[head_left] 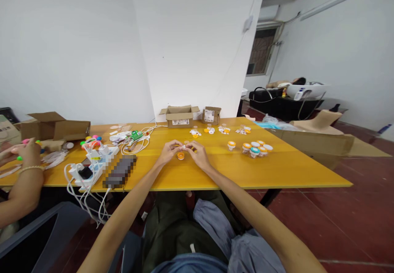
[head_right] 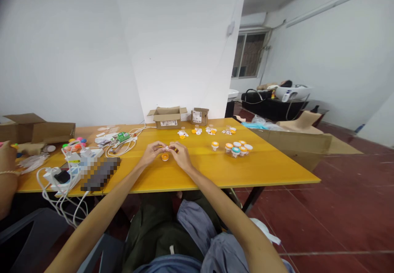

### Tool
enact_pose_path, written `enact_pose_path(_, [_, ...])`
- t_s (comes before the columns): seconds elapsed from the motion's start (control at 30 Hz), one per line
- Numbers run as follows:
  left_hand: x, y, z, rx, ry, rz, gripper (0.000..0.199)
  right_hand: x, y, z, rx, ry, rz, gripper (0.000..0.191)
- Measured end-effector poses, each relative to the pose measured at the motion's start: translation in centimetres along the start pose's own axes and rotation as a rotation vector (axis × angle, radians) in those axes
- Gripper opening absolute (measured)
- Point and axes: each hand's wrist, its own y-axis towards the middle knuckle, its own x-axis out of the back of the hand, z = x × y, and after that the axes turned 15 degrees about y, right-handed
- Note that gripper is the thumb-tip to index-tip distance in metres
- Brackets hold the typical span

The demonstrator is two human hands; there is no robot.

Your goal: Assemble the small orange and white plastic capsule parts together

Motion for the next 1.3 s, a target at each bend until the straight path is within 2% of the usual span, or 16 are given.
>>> enact_pose_path(0.5, [-0.1, -0.1, -0.4, -0.019, -0.027, 0.028, 0.034, 0.0, -0.1, 0.1, 0.055, -0.007, 0.025, 0.019])
enact_pose_path(0.8, [-0.2, -0.1, -0.6, -0.013, -0.066, 0.051, 0.040, -0.2, 0.0, 0.3, 0.034, -0.008, -0.042, 0.021])
enact_pose_path(1.0, [-0.5, -0.1, -0.5, -0.007, -0.031, 0.042, 0.038, -0.2, 0.1, 0.5, 0.005, -0.012, -0.039, 0.021])
enact_pose_path(1.1, [-0.5, -0.2, -0.7, -0.032, 0.086, 0.001, 0.033, -0.2, 0.1, 0.6, -0.012, 0.015, -0.050, 0.023])
enact_pose_path(1.17, [-0.4, -0.4, -0.9, -0.043, 0.246, -0.063, 0.027, -0.1, 0.1, 0.5, -0.028, 0.032, -0.060, 0.023])
enact_pose_path(1.23, [-0.1, -0.5, -0.8, -0.030, 0.439, -0.194, 0.026, 0.0, 0.1, 0.4, -0.046, 0.044, -0.073, 0.024])
enact_pose_path(1.3, [0.5, -0.6, -0.6, 0.014, 0.594, -0.387, 0.031, 0.0, 0.0, 0.3, -0.060, 0.052, -0.090, 0.024])
